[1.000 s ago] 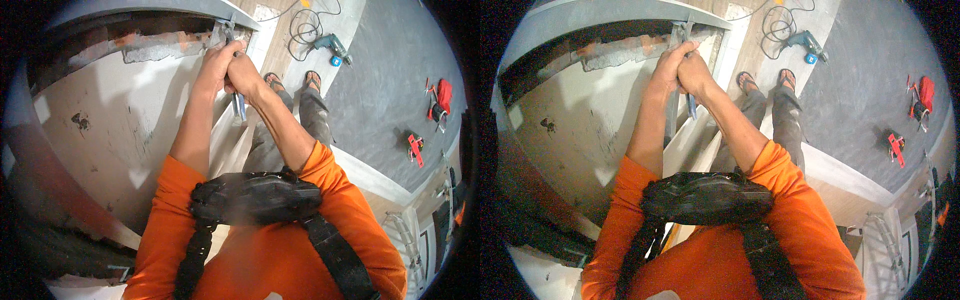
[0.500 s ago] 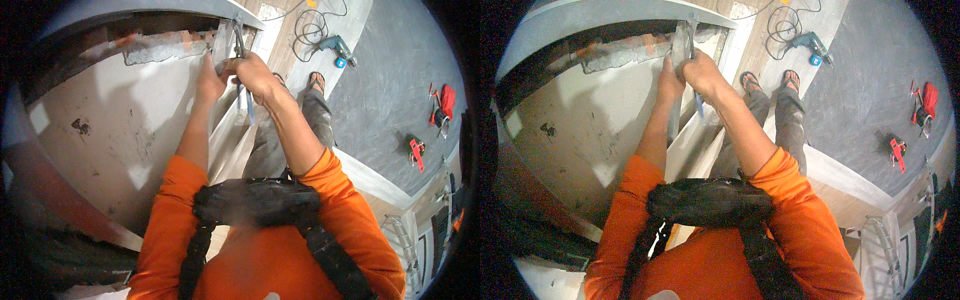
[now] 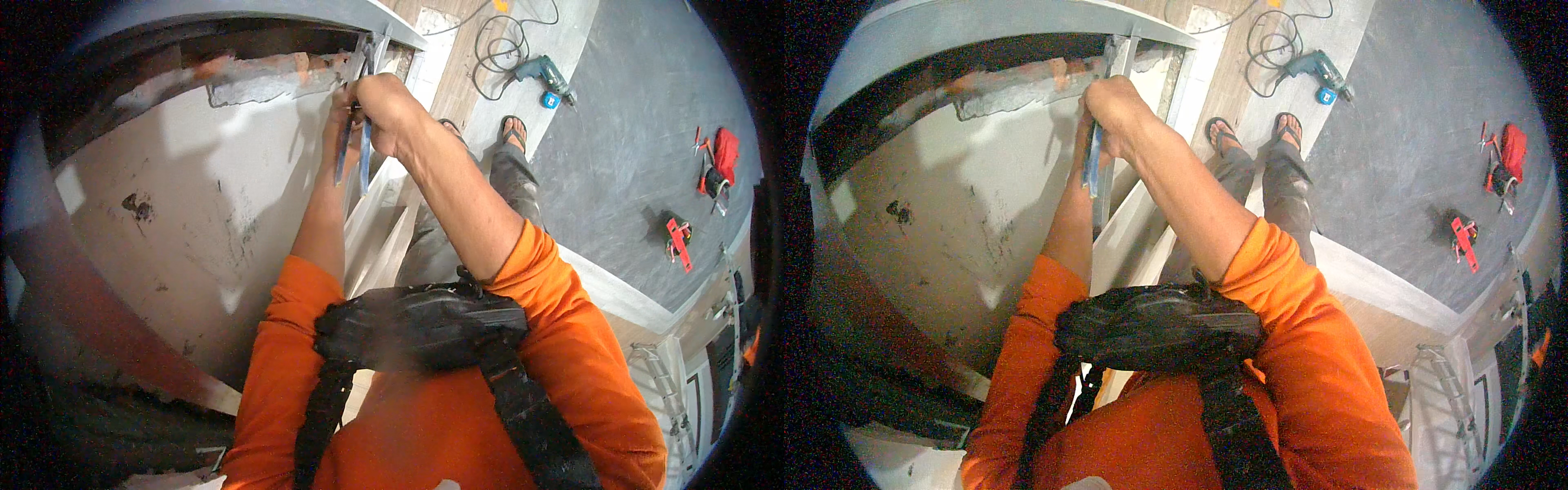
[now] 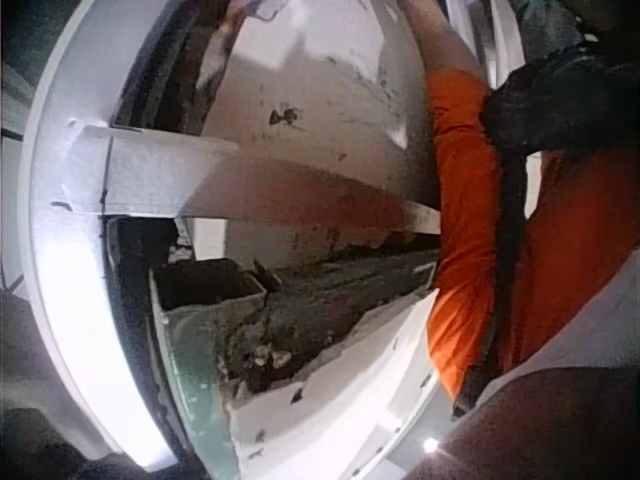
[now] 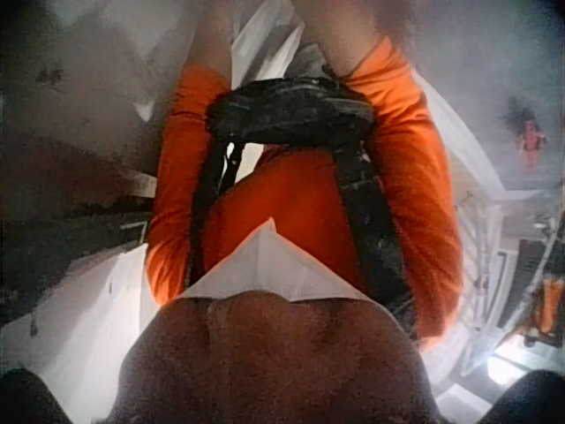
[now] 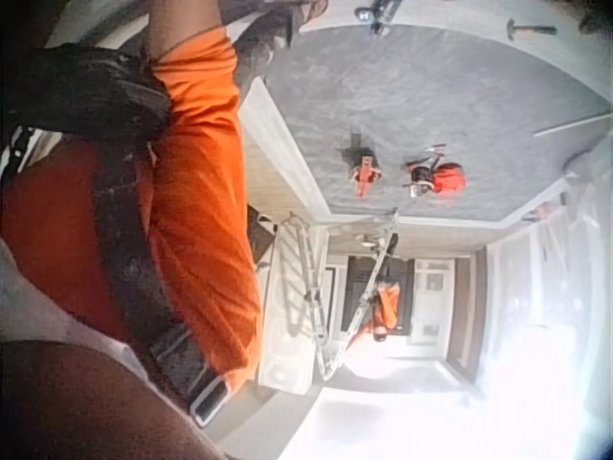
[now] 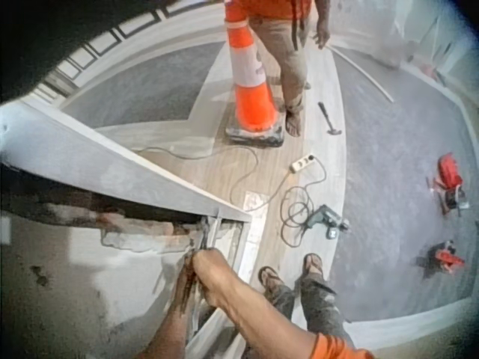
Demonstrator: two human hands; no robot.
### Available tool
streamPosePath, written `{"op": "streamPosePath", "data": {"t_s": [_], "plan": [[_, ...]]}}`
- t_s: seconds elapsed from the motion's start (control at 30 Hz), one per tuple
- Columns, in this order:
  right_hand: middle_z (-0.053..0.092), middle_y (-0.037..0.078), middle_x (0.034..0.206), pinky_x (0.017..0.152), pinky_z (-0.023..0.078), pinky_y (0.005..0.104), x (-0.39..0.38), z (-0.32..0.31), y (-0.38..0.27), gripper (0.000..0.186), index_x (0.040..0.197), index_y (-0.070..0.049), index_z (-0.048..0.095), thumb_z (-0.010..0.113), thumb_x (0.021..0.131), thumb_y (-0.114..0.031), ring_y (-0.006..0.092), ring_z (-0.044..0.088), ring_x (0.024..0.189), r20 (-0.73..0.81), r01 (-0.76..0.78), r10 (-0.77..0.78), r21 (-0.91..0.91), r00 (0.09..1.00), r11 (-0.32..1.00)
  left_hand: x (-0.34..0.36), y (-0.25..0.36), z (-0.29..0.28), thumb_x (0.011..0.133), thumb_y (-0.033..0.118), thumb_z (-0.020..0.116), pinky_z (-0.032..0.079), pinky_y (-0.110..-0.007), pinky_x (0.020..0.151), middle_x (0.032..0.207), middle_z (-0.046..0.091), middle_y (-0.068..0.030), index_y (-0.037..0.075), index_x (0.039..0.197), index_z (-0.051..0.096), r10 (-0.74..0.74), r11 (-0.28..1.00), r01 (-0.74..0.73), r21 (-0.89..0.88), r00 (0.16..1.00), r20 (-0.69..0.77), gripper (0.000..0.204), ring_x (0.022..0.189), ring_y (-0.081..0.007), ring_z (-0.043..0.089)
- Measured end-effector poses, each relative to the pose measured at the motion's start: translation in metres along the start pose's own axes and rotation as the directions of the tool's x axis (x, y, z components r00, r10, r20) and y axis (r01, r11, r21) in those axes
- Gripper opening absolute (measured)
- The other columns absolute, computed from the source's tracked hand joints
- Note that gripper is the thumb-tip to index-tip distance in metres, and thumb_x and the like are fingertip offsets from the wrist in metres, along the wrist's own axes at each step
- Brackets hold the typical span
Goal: The person uses pliers to bend and adjust a metal frame against a wall. They then use a power drill to secure the frame with screws. Another person assists by holding the frame in place during the drilling process.
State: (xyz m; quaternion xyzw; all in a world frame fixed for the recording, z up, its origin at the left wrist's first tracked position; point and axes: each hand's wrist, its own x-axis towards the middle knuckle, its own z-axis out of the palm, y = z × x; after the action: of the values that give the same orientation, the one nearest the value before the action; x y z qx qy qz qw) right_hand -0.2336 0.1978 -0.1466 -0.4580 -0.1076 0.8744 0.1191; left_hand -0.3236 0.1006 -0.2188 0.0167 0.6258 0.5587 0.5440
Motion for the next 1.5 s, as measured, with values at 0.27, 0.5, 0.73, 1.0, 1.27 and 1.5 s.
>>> {"op": "streamPosePath", "data": {"t_s": [0.27,0.5,0.73,1.0,1.27,1.5], "plan": [[0.059,0.016,0.079,0.054,0.045,0.0426,-0.009,-0.005,-0.003,0.014,0.091,0.008,0.061,0.05,0.086,-0.001,0.0245,0.057,0.065,-0.037,0.052,-0.045,0.212,0.998,0.976,0.016,-0.019,-0.028,0.097,0.017,0.059,0.056,-0.015,0.058,0.1,0.063,-0.0045,0.005,0.117,0.056,0.01,0.897,0.113,-0.428,0.962,0.275,0.023,0.071,-0.004,0.062],[0.062,0.015,0.079,0.061,0.056,0.0376,-0.004,-0.005,-0.006,0.02,0.096,0.009,0.06,0.048,0.097,-0.007,0.0234,0.061,0.065,-0.028,-0.024,0.029,0.15,0.999,0.988,0.024,-0.027,-0.028,0.097,0.024,0.061,0.057,-0.023,0.072,0.101,0.063,-0.0057,0.007,0.122,0.052,0.03,0.788,0.207,-0.579,0.928,0.372,0.032,0.084,-0.0109,0.064],[0.051,0.01,0.063,0.043,0.041,0.0409,-0.008,-0.002,0.006,0.028,0.081,0.005,0.058,0.051,0.097,-0.018,0.0202,0.053,0.049,-0.045,0.064,-0.063,0.014,0.997,0.998,0.004,-0.01,-0.018,0.097,0.04,0.059,0.049,-0.025,0.08,0.101,0.063,-0.0037,0.004,0.127,0.053,0.071,0.971,-0.071,0.226,0.997,0.007,0.048,0.093,-0.0142,0.063],[0.059,0.013,0.081,0.049,0.05,0.0356,0.04,-0.037,0.044,0.039,0.115,0.007,0.052,0.045,0.1,-0.028,0.0226,0.06,0.062,-0.089,0.245,-0.357,-0.574,0.93,0.781,-0.01,0.068,0.055,0.086,0.053,0.062,0.048,-0.038,0.089,0.103,0.072,-0.0173,0.0,0.103,0.073,0.184,0.513,-0.054,0.857,0.982,-0.048,0.057,0.099,-0.0294,0.067],[0.061,0.035,0.112,0.093,0.049,0.0491,0.025,-0.073,0.019,0.045,0.113,0.009,0.057,0.055,0.092,-0.03,0.0503,0.059,0.108,0.353,0.494,-0.391,-0.793,0.85,0.356,0.005,0.052,0.097,0.082,0.049,0.064,0.052,-0.044,0.087,0.091,0.071,-0.0267,-0.004,0.088,0.073,0.197,0.147,0.05,0.988,0.977,-0.079,0.054,0.091,-0.0406,0.07],[0.063,0.036,0.106,0.088,0.051,0.0509,0.033,-0.097,0.02,0.048,0.121,0.007,0.047,0.06,0.09,-0.027,0.0508,0.063,0.1,0.384,0.529,-0.421,-0.79,0.821,0.31,0.003,0.017,0.1,0.083,0.038,0.066,0.052,-0.044,0.078,0.082,0.071,-0.0246,-0.004,0.085,0.072,0.428,0.367,-0.024,0.93,0.892,-0.146,0.043,0.08,-0.0375,0.07]]}}
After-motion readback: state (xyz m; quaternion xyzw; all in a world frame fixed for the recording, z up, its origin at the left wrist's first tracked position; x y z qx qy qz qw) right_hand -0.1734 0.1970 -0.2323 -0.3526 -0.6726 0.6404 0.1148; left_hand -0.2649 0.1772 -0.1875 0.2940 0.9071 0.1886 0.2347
